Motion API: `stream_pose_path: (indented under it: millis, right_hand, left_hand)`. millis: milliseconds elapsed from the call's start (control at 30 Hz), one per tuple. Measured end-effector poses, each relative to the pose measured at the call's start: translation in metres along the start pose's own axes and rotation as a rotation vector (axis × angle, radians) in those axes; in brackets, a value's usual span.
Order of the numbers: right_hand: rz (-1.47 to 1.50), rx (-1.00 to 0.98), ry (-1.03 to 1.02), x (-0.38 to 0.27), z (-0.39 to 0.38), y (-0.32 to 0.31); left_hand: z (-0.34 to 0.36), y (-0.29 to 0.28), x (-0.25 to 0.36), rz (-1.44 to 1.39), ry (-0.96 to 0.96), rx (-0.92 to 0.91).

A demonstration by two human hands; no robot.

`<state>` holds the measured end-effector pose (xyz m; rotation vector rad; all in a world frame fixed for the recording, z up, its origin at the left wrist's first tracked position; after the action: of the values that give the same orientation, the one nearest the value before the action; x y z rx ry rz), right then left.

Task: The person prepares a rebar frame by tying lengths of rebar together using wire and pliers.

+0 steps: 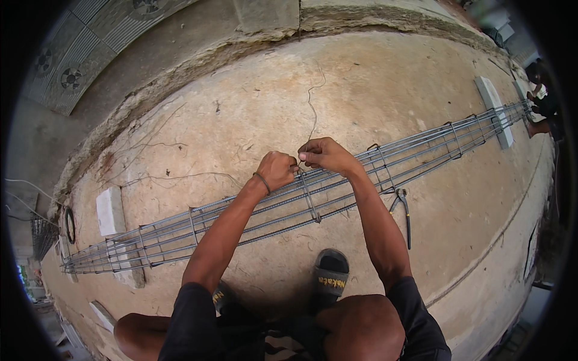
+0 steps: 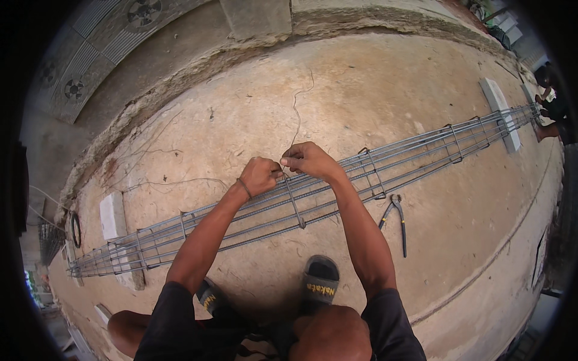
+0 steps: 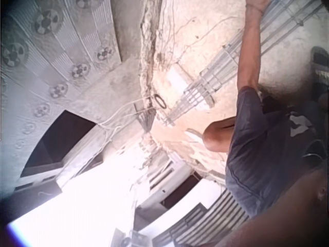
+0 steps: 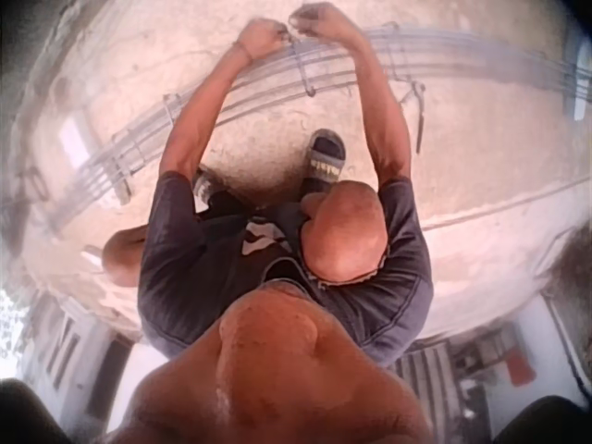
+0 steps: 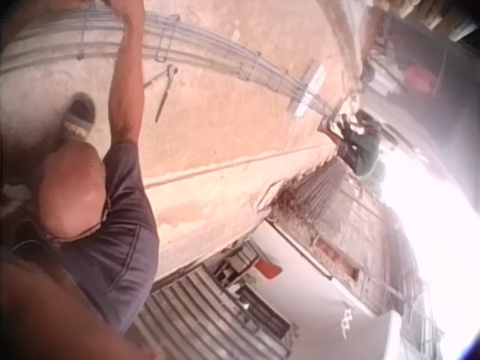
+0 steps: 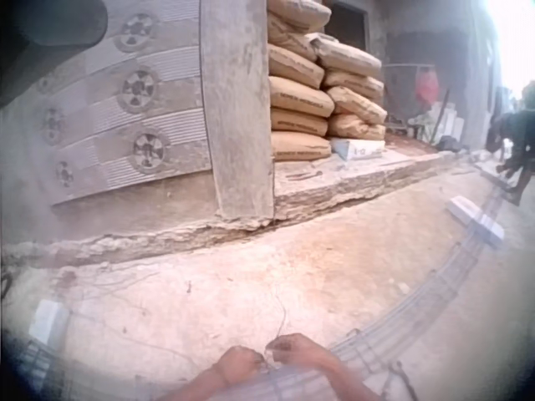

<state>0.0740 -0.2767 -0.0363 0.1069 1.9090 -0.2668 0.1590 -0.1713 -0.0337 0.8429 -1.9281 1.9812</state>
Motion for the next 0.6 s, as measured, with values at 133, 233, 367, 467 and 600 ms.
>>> stream_pose_path:
  millis: [133, 233, 367, 467, 600]
  right_hand:
    - [-0.042, 0.173, 0.093, 0.015, 0.014, 0.001]
    - [-0.161, 0.177, 0.13, 0.019, 0.026, 0.002]
    - [-0.339, 0.188, 0.063, 0.02, 0.035, 0.005]
    - [-0.317, 0.152, 0.046, 0.026, 0.04, 0.0]
    - [-0.228, 0.162, 0.092, 0.03, 0.039, -0.004]
  left_hand:
    - [0.013, 0.009, -0.001, -0.01, -0.075, 0.04]
    - [0.027, -0.001, 0.0, 0.058, -0.233, 0.047]
    - [0.022, 0.004, -0.014, -0.231, -0.707, -0.233]
    - [0.008, 0.009, -0.017, -0.465, -0.764, -0.205]
    - [-0.025, 0.004, -0.028, -0.835, -0.445, -0.123]
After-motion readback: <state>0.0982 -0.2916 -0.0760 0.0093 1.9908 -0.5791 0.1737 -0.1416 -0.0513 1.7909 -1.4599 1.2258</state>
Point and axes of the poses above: each hand's wrist, its own z-axis towards the middle knuckle, its own y-axis out of the palm, x = y × z, the point moved 7 cm from there along z, towards the middle knuckle, and after that the axes turned 2 degrees about -z, right-handed, at the moved point
